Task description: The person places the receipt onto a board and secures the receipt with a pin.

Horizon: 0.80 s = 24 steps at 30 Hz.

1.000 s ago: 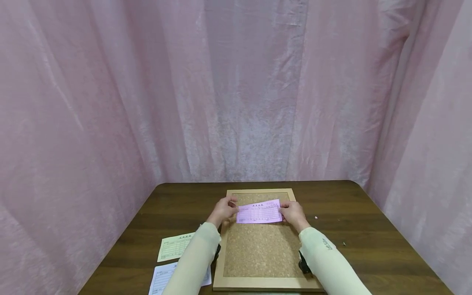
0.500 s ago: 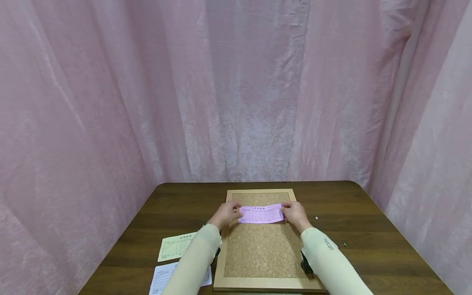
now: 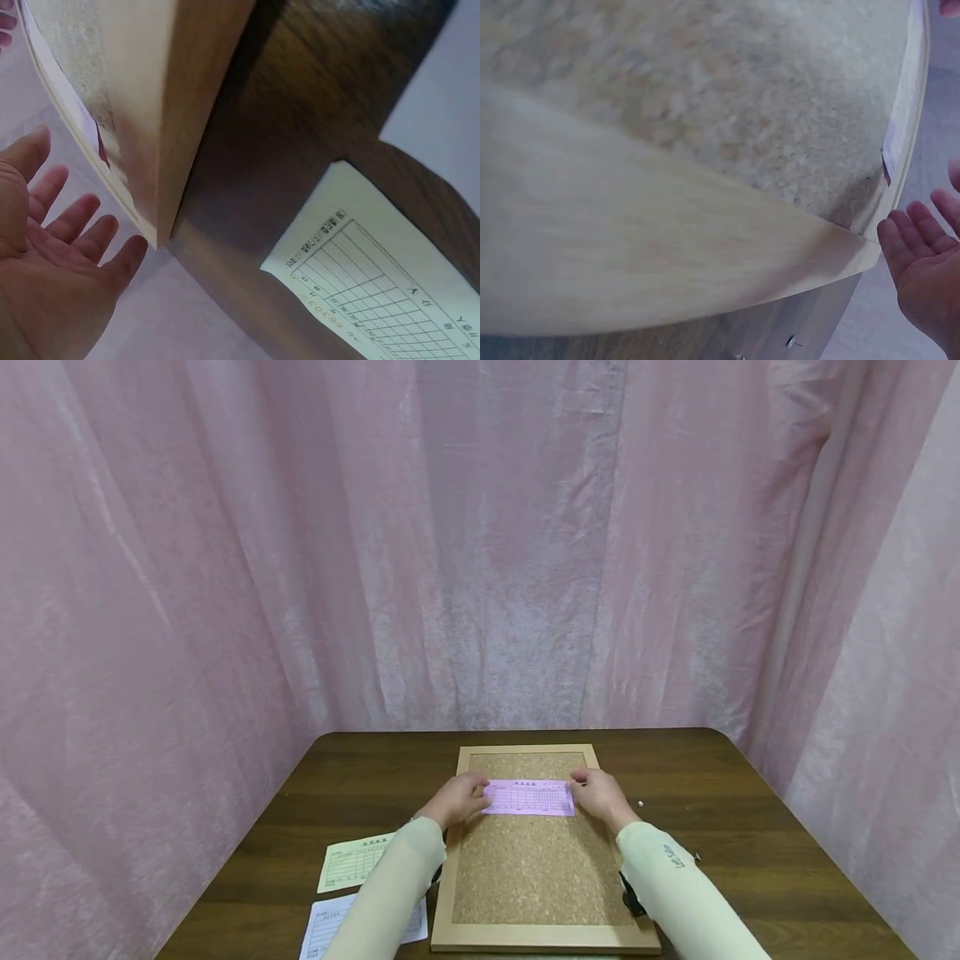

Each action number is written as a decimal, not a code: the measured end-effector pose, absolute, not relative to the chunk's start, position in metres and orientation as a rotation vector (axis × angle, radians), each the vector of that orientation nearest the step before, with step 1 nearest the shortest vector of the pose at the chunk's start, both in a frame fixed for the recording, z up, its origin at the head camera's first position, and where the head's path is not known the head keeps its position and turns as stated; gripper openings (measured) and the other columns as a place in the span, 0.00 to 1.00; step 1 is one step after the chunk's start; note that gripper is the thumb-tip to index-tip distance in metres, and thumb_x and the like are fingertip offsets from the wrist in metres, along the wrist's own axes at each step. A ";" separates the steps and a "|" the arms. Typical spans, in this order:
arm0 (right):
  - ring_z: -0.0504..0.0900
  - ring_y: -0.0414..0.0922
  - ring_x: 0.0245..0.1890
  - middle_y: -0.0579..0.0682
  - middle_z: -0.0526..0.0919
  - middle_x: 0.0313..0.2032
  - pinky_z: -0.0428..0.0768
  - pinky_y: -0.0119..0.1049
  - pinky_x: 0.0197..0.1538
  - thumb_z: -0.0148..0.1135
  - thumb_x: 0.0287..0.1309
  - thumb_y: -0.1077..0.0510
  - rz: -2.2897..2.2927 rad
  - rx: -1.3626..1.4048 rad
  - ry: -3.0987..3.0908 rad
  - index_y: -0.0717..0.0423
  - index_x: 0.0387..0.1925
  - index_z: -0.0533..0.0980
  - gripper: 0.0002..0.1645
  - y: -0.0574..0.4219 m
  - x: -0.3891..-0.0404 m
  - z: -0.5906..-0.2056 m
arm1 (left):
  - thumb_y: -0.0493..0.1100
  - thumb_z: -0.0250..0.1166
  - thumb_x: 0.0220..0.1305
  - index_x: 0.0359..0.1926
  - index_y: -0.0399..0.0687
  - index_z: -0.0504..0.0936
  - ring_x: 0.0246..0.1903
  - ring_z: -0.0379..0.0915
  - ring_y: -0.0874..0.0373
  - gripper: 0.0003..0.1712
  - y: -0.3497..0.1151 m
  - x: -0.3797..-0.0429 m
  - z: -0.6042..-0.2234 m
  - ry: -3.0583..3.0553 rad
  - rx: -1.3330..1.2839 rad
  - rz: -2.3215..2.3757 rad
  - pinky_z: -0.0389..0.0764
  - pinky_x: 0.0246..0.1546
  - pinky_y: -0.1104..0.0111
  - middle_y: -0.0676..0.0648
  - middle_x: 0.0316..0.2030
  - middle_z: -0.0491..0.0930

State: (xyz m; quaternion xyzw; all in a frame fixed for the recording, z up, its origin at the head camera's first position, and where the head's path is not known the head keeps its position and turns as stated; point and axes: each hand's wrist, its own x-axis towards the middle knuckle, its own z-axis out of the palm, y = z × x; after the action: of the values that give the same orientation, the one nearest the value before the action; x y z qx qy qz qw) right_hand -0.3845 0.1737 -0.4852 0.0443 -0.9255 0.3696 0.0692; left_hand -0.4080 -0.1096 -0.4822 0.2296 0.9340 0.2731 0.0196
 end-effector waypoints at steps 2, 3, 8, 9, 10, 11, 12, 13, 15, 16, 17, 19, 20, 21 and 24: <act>0.75 0.63 0.59 0.65 0.81 0.54 0.71 0.57 0.60 0.58 0.67 0.59 1.048 0.181 -2.820 0.69 0.56 0.78 0.21 0.174 -0.385 -0.487 | 0.39 0.64 0.68 0.58 0.33 0.78 0.65 0.65 0.39 0.21 -0.111 -0.409 -0.483 2.899 0.736 0.819 0.64 0.66 0.50 0.32 0.64 0.70; 0.74 0.63 0.60 0.65 0.80 0.55 0.70 0.58 0.61 0.59 0.67 0.59 1.023 0.207 -2.834 0.68 0.57 0.77 0.22 0.173 -0.384 -0.488 | 0.39 0.64 0.68 0.58 0.32 0.77 0.66 0.64 0.38 0.21 -0.111 -0.409 -0.484 2.900 0.748 0.806 0.63 0.66 0.50 0.31 0.65 0.69; 0.68 0.65 0.65 0.68 0.74 0.61 0.63 0.59 0.66 0.60 0.68 0.58 0.880 0.376 -2.857 0.70 0.60 0.74 0.25 0.172 -0.381 -0.494 | 0.40 0.64 0.68 0.62 0.30 0.75 0.68 0.61 0.37 0.25 -0.113 -0.408 -0.487 2.929 0.799 0.712 0.60 0.68 0.49 0.30 0.67 0.66; 0.67 0.65 0.66 0.68 0.72 0.62 0.62 0.59 0.67 0.60 0.67 0.57 0.842 0.406 -2.859 0.70 0.61 0.73 0.26 0.172 -0.380 -0.495 | 0.41 0.64 0.69 0.62 0.31 0.74 0.68 0.60 0.37 0.26 -0.113 -0.408 -0.488 2.944 0.798 0.684 0.60 0.67 0.49 0.31 0.67 0.66; 0.66 0.65 0.66 0.69 0.71 0.63 0.62 0.59 0.67 0.60 0.67 0.57 0.797 0.432 -2.861 0.70 0.61 0.73 0.27 0.172 -0.380 -0.497 | 0.42 0.64 0.69 0.63 0.31 0.73 0.68 0.60 0.37 0.27 -0.113 -0.407 -0.488 2.957 0.792 0.659 0.60 0.67 0.48 0.32 0.67 0.66; 0.65 0.66 0.67 0.70 0.70 0.64 0.61 0.60 0.67 0.60 0.68 0.56 0.748 0.451 -2.867 0.70 0.62 0.72 0.28 0.172 -0.379 -0.498 | 0.43 0.63 0.69 0.65 0.33 0.72 0.69 0.59 0.38 0.28 -0.113 -0.407 -0.488 2.967 0.775 0.638 0.60 0.67 0.46 0.33 0.68 0.66; 0.64 0.66 0.68 0.71 0.69 0.64 0.60 0.61 0.67 0.59 0.68 0.55 0.706 0.464 -2.875 0.69 0.63 0.71 0.29 0.171 -0.378 -0.499 | 0.44 0.63 0.70 0.66 0.34 0.71 0.70 0.57 0.38 0.29 -0.113 -0.406 -0.488 2.972 0.749 0.619 0.59 0.67 0.45 0.34 0.69 0.65; 0.62 0.66 0.68 0.71 0.67 0.65 0.59 0.61 0.67 0.58 0.68 0.54 0.668 0.471 -2.888 0.69 0.64 0.70 0.30 0.171 -0.377 -0.500 | 0.46 0.63 0.70 0.68 0.36 0.70 0.70 0.56 0.38 0.30 -0.114 -0.406 -0.488 2.974 0.722 0.609 0.57 0.67 0.43 0.35 0.69 0.64; 0.59 0.66 0.70 0.71 0.64 0.67 0.57 0.64 0.68 0.57 0.69 0.53 0.620 0.467 -2.921 0.67 0.67 0.68 0.31 0.170 -0.375 -0.502 | 0.48 0.62 0.71 0.70 0.39 0.69 0.71 0.53 0.38 0.32 -0.114 -0.405 -0.489 2.978 0.672 0.593 0.56 0.66 0.40 0.36 0.70 0.63; 0.58 0.65 0.71 0.71 0.63 0.68 0.55 0.65 0.68 0.56 0.70 0.52 0.602 0.462 -2.943 0.66 0.68 0.67 0.32 0.170 -0.373 -0.502 | 0.49 0.62 0.71 0.71 0.40 0.68 0.72 0.51 0.38 0.32 -0.114 -0.404 -0.489 2.974 0.646 0.585 0.54 0.67 0.39 0.36 0.71 0.61; 0.56 0.65 0.72 0.70 0.62 0.69 0.53 0.66 0.68 0.54 0.71 0.51 0.591 0.455 -2.966 0.65 0.69 0.66 0.32 0.169 -0.372 -0.502 | 0.50 0.61 0.71 0.71 0.42 0.67 0.73 0.48 0.37 0.33 -0.114 -0.404 -0.489 2.965 0.620 0.586 0.53 0.67 0.38 0.36 0.72 0.60; 0.53 0.65 0.73 0.69 0.60 0.70 0.50 0.68 0.68 0.52 0.73 0.50 0.574 0.441 -3.001 0.64 0.70 0.65 0.32 0.168 -0.370 -0.503 | 0.51 0.61 0.71 0.73 0.44 0.66 0.73 0.45 0.36 0.34 -0.113 -0.403 -0.490 2.955 0.580 0.579 0.50 0.67 0.38 0.36 0.73 0.57; 0.52 0.65 0.73 0.69 0.59 0.71 0.49 0.68 0.68 0.51 0.73 0.50 0.568 0.437 -3.014 0.64 0.70 0.65 0.32 0.167 -0.369 -0.503 | 0.52 0.60 0.71 0.73 0.45 0.65 0.73 0.44 0.35 0.34 -0.113 -0.402 -0.490 2.955 0.565 0.570 0.50 0.67 0.37 0.35 0.73 0.56; 0.51 0.65 0.73 0.69 0.59 0.71 0.48 0.69 0.68 0.50 0.74 0.49 0.561 0.434 -3.024 0.63 0.70 0.64 0.32 0.166 -0.368 -0.503 | 0.53 0.60 0.71 0.73 0.46 0.65 0.73 0.44 0.34 0.35 -0.112 -0.402 -0.490 2.954 0.546 0.557 0.49 0.67 0.37 0.34 0.74 0.55; 0.51 0.65 0.73 0.68 0.59 0.71 0.48 0.69 0.68 0.49 0.74 0.49 0.538 0.421 -3.041 0.63 0.70 0.65 0.31 0.165 -0.368 -0.502 | 0.55 0.60 0.71 0.74 0.49 0.64 0.73 0.42 0.32 0.35 -0.111 -0.402 -0.490 2.950 0.499 0.532 0.47 0.68 0.37 0.32 0.74 0.52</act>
State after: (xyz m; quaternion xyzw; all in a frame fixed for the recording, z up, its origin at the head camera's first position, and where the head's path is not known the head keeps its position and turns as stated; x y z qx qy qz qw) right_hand -0.3676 0.1654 -0.5024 0.1351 -0.9756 0.1727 0.0125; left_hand -0.4017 -0.1111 -0.4903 0.1641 0.9695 0.1747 0.0512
